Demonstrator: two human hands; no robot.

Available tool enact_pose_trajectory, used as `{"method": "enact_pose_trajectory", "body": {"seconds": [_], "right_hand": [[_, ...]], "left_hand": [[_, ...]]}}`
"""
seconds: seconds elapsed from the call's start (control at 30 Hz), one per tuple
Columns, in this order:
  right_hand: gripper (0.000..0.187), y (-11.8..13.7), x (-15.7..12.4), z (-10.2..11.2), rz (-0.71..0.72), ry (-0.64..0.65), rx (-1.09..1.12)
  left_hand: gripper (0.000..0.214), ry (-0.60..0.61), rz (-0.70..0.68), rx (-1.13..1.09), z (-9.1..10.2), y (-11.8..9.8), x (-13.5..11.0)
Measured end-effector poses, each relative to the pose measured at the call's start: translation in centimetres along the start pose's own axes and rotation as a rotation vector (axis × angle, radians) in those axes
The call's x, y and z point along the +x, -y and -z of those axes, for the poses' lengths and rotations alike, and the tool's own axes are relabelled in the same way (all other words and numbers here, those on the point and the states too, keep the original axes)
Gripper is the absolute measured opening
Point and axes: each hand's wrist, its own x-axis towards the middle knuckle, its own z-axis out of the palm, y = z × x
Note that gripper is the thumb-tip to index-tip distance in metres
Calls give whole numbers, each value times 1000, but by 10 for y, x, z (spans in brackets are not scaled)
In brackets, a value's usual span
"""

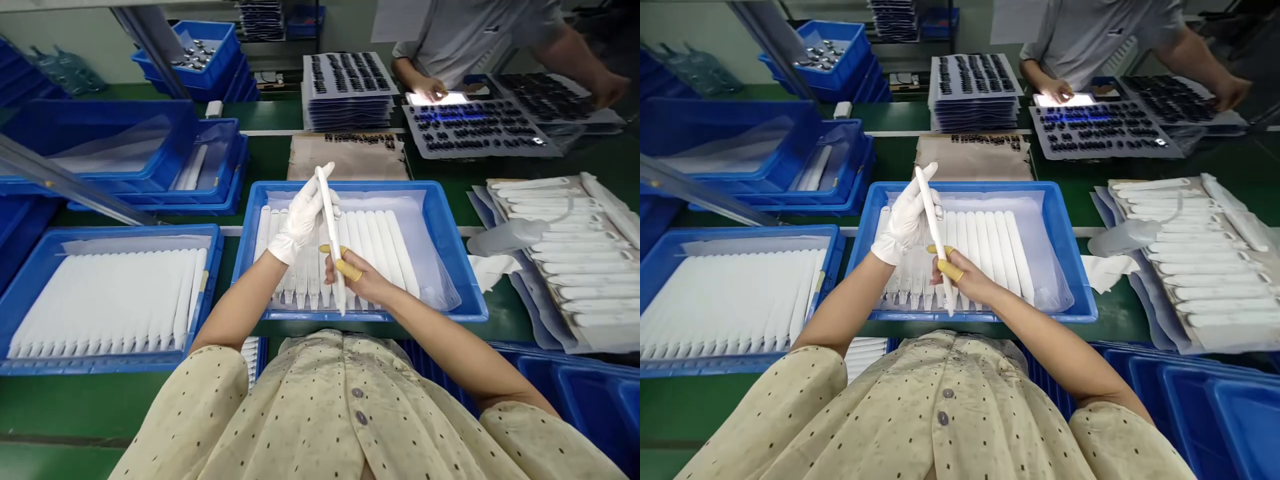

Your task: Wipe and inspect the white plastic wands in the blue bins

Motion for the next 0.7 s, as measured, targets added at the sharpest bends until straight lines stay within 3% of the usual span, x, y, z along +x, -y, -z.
{"method": "enact_pose_trajectory", "body": {"seconds": [0.13, 0.23, 0.37, 0.53, 0.7], "right_hand": [[59, -14, 4, -8, -292, 274, 249], [59, -17, 5, -2, -301, 365, 258], [61, -24, 8, 2, -213, 280, 156], [63, -31, 4, 5, -28, 20, -257], [76, -27, -2, 6, 3, 183, -340]], "left_hand": [[53, -68, -52, -27, 21, -12, 1], [59, -133, -33, -104, 30, -11, 3], [46, -228, 35, -238, 27, -10, 6], [47, -356, 120, -248, 22, -18, 8], [43, -336, 76, -200, 22, -18, 4]]}}
